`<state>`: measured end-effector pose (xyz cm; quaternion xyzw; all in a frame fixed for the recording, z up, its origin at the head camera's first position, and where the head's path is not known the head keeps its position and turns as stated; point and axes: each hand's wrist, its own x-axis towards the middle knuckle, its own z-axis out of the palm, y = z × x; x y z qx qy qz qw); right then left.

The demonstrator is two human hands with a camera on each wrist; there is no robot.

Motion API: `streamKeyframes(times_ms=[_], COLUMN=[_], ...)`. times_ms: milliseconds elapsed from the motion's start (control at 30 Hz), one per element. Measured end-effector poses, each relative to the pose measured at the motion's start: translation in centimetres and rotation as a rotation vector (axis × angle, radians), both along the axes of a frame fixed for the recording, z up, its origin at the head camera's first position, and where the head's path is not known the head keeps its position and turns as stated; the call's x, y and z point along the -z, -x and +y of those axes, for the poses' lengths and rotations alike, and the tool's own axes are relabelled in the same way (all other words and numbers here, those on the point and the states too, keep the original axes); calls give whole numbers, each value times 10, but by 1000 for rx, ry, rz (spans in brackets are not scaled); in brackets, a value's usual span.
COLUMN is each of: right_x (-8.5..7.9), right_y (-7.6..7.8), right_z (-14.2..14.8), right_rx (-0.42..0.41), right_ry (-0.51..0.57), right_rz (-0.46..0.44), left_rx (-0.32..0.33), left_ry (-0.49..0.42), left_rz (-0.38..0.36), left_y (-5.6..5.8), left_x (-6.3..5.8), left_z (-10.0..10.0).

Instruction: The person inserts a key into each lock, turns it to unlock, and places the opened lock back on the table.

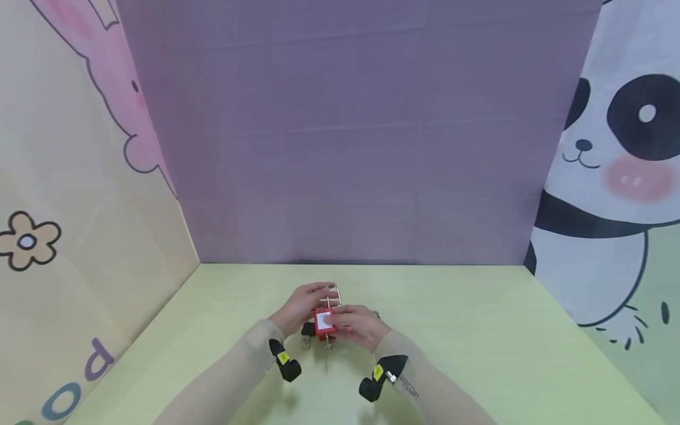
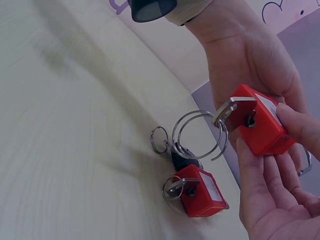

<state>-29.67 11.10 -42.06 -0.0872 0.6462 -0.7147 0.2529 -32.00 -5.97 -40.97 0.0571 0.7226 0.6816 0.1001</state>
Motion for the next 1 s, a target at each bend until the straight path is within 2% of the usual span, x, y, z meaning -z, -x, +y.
streamKeyframes(times_ms=[133, 267, 433, 600, 867, 1000], right_x=[-1, 0, 1, 0, 1, 1], right_y=[0, 0, 1, 1, 1, 5], right_z=[0, -1, 1, 2, 3, 5], right_rx=[20, 29, 20, 37, 45, 81], right_ry=[-4, -11, 15, 25, 22, -5], right_rz=[-7, -10, -17, -44, -46, -42], left_rx=[-12, -50, -65, -67, -60, -51], left_ry=[-19, 21, 116, 204, 408, 458], left_rz=[-5, -4, -2, -33, -91, -122], left_y=[2, 7, 11, 13, 12, 11], left_x=[3, 4, 5, 8, 10, 10], left_z=[-11, -26, -45, -61, -76, -79])
